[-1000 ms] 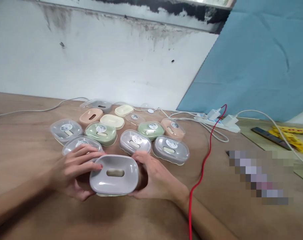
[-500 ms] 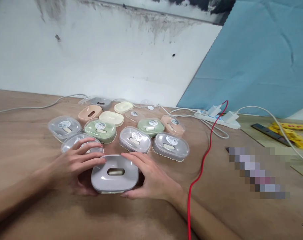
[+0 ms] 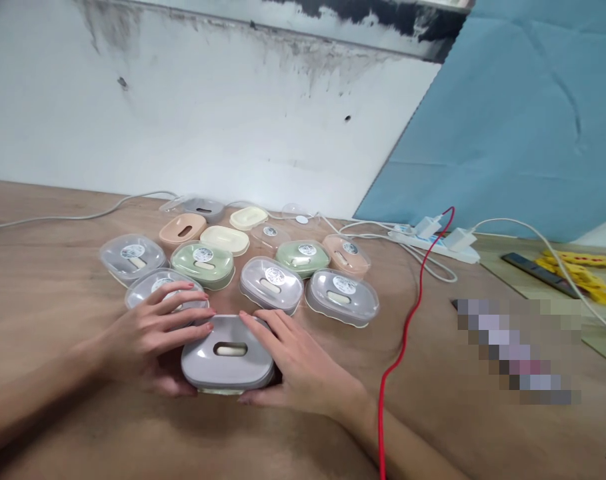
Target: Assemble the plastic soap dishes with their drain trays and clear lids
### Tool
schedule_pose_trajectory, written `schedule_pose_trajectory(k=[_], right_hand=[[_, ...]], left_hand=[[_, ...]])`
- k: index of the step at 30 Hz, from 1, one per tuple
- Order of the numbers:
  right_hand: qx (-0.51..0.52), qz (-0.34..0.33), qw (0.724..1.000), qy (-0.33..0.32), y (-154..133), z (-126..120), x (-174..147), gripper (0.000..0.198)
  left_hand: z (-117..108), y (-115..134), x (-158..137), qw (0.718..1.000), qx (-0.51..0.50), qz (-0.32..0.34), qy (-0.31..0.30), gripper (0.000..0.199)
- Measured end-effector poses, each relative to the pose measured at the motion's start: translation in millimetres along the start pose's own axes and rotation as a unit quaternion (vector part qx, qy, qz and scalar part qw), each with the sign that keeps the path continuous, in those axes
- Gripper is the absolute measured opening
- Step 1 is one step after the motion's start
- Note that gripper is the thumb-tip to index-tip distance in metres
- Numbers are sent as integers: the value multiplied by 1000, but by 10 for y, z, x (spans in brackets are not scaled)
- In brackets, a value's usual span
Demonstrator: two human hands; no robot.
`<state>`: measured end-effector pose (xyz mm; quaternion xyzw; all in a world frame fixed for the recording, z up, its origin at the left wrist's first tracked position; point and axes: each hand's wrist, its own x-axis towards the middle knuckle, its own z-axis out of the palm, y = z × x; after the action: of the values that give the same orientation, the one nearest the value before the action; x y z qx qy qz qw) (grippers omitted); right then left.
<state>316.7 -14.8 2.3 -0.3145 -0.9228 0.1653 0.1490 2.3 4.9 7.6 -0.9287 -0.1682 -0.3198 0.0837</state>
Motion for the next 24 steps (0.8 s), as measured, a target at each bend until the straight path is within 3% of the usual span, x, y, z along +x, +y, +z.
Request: schedule_pose_trajectory(k=[12, 15, 24], right_hand=[[-64, -46, 997, 5, 15, 8, -26, 84], [-67, -45, 997, -7, 23, 20, -11, 91], [-89, -50, 995, -6, -18, 17, -13, 81]], left_hand=[[-22, 75, 30, 999, 24, -35, 5, 52], [-39, 64, 41, 999, 26, -35, 0, 51], [81, 38, -44, 997, 42, 48, 51, 52]])
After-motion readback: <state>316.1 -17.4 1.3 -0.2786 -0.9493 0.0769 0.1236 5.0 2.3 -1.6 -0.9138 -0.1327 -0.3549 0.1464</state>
